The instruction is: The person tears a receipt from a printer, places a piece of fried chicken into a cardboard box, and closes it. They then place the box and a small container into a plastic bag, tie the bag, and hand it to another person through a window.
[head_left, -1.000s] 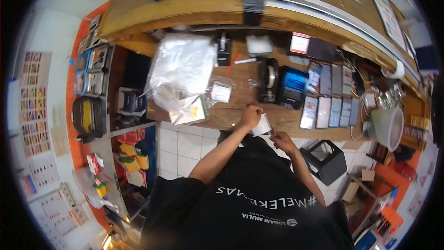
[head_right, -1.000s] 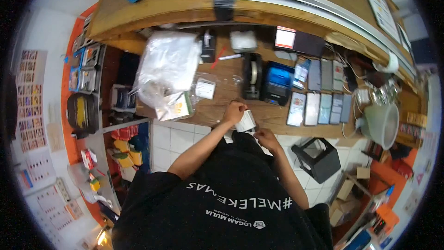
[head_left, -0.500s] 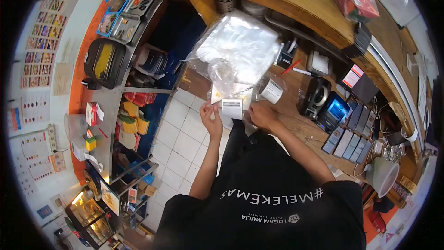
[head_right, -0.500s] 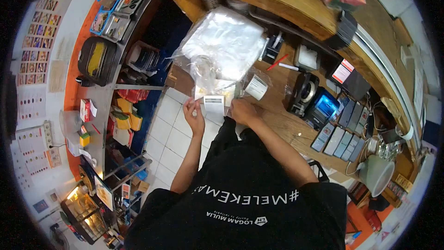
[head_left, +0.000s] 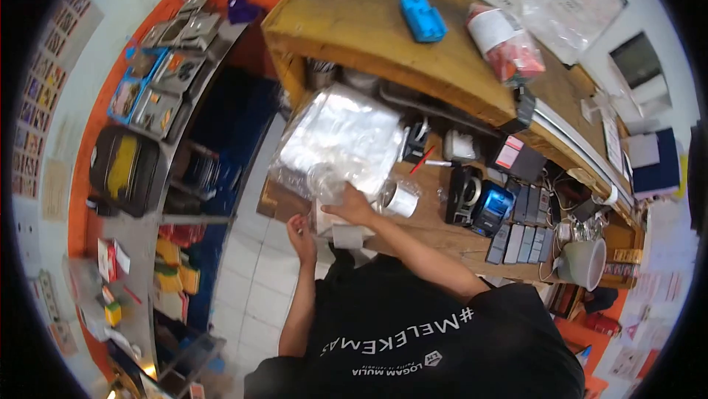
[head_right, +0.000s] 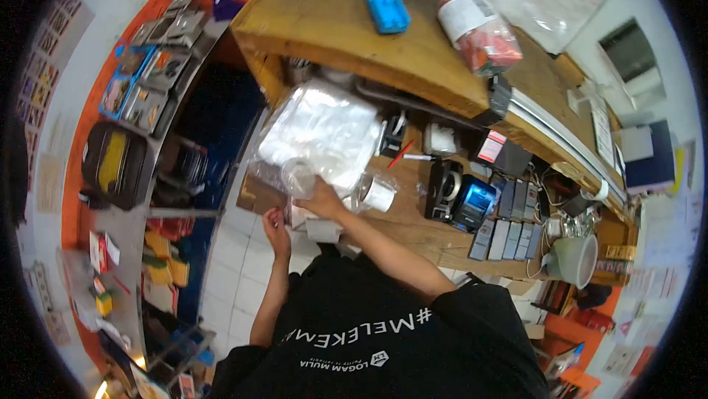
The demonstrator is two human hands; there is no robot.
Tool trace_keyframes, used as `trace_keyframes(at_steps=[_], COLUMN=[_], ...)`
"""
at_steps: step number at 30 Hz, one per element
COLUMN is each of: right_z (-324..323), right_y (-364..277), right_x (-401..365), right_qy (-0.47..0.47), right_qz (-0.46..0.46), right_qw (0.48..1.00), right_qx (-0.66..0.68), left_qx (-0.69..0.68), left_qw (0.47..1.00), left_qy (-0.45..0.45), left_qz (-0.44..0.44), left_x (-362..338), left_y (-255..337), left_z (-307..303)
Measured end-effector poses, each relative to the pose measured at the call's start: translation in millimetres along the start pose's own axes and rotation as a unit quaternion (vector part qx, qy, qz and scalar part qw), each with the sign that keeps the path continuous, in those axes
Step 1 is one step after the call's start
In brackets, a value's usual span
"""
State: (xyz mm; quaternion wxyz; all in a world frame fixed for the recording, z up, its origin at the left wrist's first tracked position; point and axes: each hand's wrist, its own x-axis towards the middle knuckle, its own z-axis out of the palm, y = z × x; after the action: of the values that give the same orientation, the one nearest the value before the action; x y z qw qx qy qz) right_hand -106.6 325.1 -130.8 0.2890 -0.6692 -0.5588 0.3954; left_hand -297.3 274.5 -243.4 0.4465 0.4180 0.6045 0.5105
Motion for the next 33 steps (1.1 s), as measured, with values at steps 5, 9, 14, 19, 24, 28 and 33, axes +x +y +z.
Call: trace_keyframes(at_steps=[5,9,14,19,24,28,33], right_z=[-18,-100,-284,-437,-568,-646,-706], right_y=[-18,-66,-182,-239,-252,-215,-155], right_x=[5,-20,-100,-156,-147,-119,-80], right_qy=[-0.041,-0.066,0.086,0.273,0.274,0.272,0.263], right_qz=[0.047,0.04,0.02,-0.133,-0.168,-0.151,-0.105], right_qw=[0.972,0.941,0.977,0.93,0.942,0.949,0.958], right_qx=[0.226,0.33,0.194,0.208,0.094,-0.048,-0.047], left_qx=[-0.052,-0.026,-0.038,-0.034,0.05,0.149,0.273], left_qw=[0.999,0.999,0.998,0.997,0.977,0.92,0.815], left_qy=[0.011,0.013,-0.004,-0.063,-0.184,-0.305,-0.349], left_qz=[0.01,-0.026,-0.043,-0.001,0.094,0.194,0.373], left_x=[23,25,25,21,3,-23,-55], left_y=[-26,-34,-25,6,38,61,103], left_z=[-45,-82,-86,-26,58,126,173])
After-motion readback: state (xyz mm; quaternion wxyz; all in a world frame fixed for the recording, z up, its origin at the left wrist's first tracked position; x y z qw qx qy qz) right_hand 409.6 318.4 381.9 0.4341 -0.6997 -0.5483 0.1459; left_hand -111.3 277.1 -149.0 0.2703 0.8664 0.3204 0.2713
